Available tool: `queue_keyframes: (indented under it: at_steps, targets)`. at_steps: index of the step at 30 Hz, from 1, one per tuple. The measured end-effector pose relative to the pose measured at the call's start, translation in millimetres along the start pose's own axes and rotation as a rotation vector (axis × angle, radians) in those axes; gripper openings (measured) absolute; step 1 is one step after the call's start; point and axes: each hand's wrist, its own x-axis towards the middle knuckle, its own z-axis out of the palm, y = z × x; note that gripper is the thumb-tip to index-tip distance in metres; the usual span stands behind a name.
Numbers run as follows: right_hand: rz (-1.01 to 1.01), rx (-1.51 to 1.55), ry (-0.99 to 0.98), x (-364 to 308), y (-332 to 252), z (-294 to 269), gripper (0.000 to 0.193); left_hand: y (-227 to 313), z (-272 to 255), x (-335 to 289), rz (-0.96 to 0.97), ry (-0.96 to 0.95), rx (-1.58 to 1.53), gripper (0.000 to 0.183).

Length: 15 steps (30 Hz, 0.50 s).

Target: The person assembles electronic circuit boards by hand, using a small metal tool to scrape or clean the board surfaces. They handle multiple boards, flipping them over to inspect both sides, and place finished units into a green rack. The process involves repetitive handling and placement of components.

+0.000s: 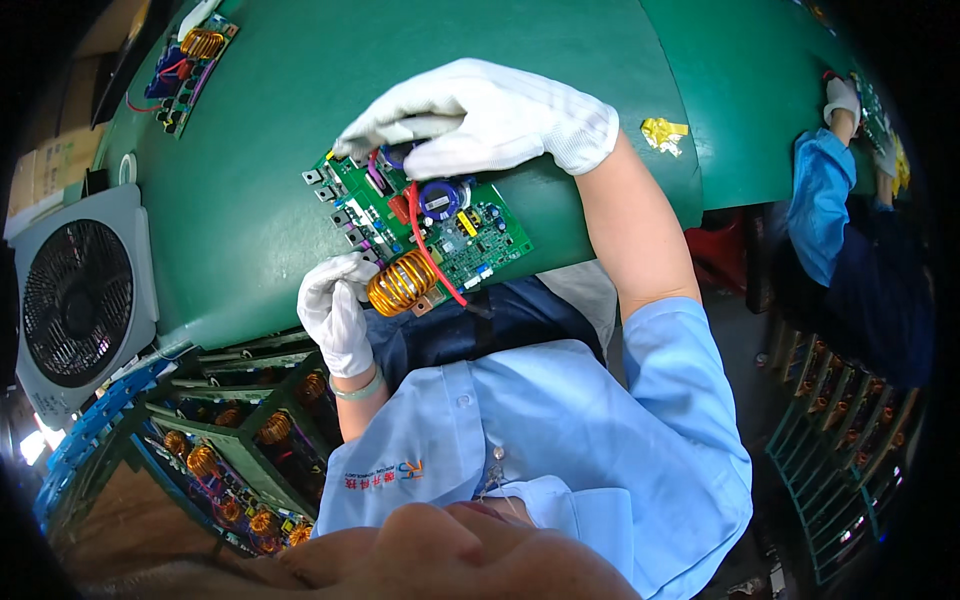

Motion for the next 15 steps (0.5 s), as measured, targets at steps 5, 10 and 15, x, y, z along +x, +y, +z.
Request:
queue_keyframes:
  at_steps: [5,10,15]
  targets:
    - [0.060,0.106,-0.169,-7,-10,4,0.054,4,4,1,-0.008,0.012,0.005,0.023]
    - [-0.163,-0.392,-0.084,-5,-6,19,0.054,5,2,1,-0.049,-0.016,-0.021,0.021]
    - [-0.131,-0.552,0.064,-9,0,33,0.047,10,4,6,-0.079,-0.040,-0.052,0.021]
